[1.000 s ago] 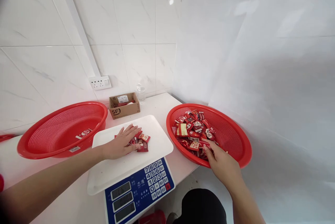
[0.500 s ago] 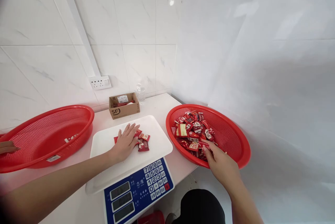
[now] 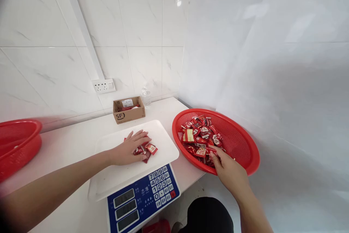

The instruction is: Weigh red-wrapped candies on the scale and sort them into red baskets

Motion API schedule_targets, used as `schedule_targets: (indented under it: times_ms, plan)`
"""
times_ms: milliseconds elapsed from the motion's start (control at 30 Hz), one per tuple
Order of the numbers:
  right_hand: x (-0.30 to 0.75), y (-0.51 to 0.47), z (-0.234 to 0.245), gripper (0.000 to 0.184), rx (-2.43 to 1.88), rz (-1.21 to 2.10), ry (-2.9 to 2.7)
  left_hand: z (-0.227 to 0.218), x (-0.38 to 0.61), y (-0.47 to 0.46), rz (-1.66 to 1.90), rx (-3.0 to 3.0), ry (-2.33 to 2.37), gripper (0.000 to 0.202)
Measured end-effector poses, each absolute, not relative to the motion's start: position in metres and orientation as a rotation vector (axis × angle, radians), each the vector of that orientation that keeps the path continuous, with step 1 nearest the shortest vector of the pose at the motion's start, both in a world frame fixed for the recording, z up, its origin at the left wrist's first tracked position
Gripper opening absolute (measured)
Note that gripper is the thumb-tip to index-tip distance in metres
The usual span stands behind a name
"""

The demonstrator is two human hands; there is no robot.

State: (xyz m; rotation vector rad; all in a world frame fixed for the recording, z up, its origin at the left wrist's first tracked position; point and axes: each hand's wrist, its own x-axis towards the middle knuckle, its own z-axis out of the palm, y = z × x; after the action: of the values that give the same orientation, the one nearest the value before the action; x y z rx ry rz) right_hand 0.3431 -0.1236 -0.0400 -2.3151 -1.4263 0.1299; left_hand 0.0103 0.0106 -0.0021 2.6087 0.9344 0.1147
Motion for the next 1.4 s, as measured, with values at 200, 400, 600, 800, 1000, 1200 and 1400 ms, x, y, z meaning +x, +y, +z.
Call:
schedule_targets:
  times_ms: [200, 400, 600, 800, 1000, 1200, 1400]
  plan:
    - [0.344, -0.123, -0.042, 0.048, -2.34, 0.15, -1.419, -0.004, 0.021, -0.002, 0.231, 2.497, 1.278, 0.076]
    - [0.344, -0.124, -0.042, 0.047, -2.325, 0.146, -1.435, -0.014, 0.033, -0.003, 0.106, 2.543, 1.271, 0.08]
    - [0.342, -0.124, -0.038, 0.047, -2.313, 0.16, -1.419, 0.013, 0.018, 0.012, -0.162, 2.502, 0.971, 0.094]
    - [0.342, -0.123, -0.039, 0.048, -2.337, 0.193, -1.404, 0.022, 0.015, 0.006, -0.209, 2.491, 1.041, 0.099]
    - [0.341, -0.124, -0.038, 0.047, -2.341, 0.191, -1.399, -0.004, 0.028, -0.001, -0.076, 2.601, 1.132, 0.084]
    - [0.34, -0.124, -0.036, 0.046, -2.339, 0.178, -1.4, -0.012, 0.027, 0.007, 0.037, 2.635, 1.221, 0.065]
    - [0.34, -0.124, -0.038, 0.047, -2.361, 0.178, -1.4, -0.009, 0.021, 0.008, 0.05, 2.606, 1.212, 0.063]
